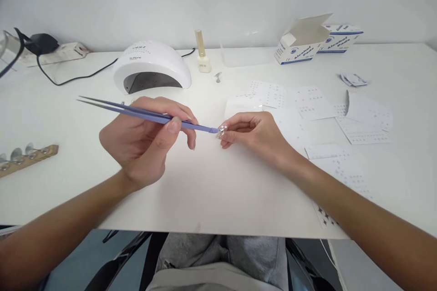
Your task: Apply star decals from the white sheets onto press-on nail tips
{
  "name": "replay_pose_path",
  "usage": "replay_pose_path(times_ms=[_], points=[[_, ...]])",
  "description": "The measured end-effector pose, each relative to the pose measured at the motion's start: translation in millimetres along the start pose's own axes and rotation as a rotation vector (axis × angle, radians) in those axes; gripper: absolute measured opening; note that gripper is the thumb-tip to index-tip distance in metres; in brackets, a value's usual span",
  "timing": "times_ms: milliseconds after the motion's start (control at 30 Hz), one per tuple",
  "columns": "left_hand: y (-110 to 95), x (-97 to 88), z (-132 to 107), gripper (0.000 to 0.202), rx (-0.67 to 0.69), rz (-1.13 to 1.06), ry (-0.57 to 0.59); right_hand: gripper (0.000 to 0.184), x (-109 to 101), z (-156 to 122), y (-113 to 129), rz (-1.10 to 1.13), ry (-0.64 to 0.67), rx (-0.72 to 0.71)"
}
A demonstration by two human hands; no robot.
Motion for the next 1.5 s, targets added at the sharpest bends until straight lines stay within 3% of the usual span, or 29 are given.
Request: replay_pose_path(times_ms=[300,500,633,900,1133,1500], points=[[-0.1,-3.4,1.3,0.012,-0.046,0.034,0.003,0.025,-3.7,2.8,-2.7,0.081,-0.014,-0.002],[13.8,-18.7,4.6,0.010,-0.027,0.038,-0.102,0.020,3.1,-1.3,-0.5,0.007,0.020,0.035],[23.0,-21.8,3.6,0.005,-0.088,0.039,-0.103,0.018,13.1,-5.9,-2.4,-0.067,0.088,0.065],[22.2,-18.0,1.2,0.010,-0.153,-0.020,-0.084,0.008,29.9,-11.8,0.8,-0.300,0.204,-0.193],[21.2,-16.8,0.3,0.013,-0.149,-0.040,-0.072,0.004,31.9,-10.0,-5.5,-0.442,0.160,-0.173],[21.9,-17.1,0.6,0.010,-0.165,-0.038,-0.072,0.007,34.5,-12.1,-5.7,-0.387,0.115,-0.262]])
Point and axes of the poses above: each hand's wrist, its own z-axis towards the middle knuckle, its own x-axis out of the palm, y = z × x, the point moved 6 cm from there along z, towards the middle knuckle, and after that the axes turned 9 degrees about x, right-handed, at the moved point
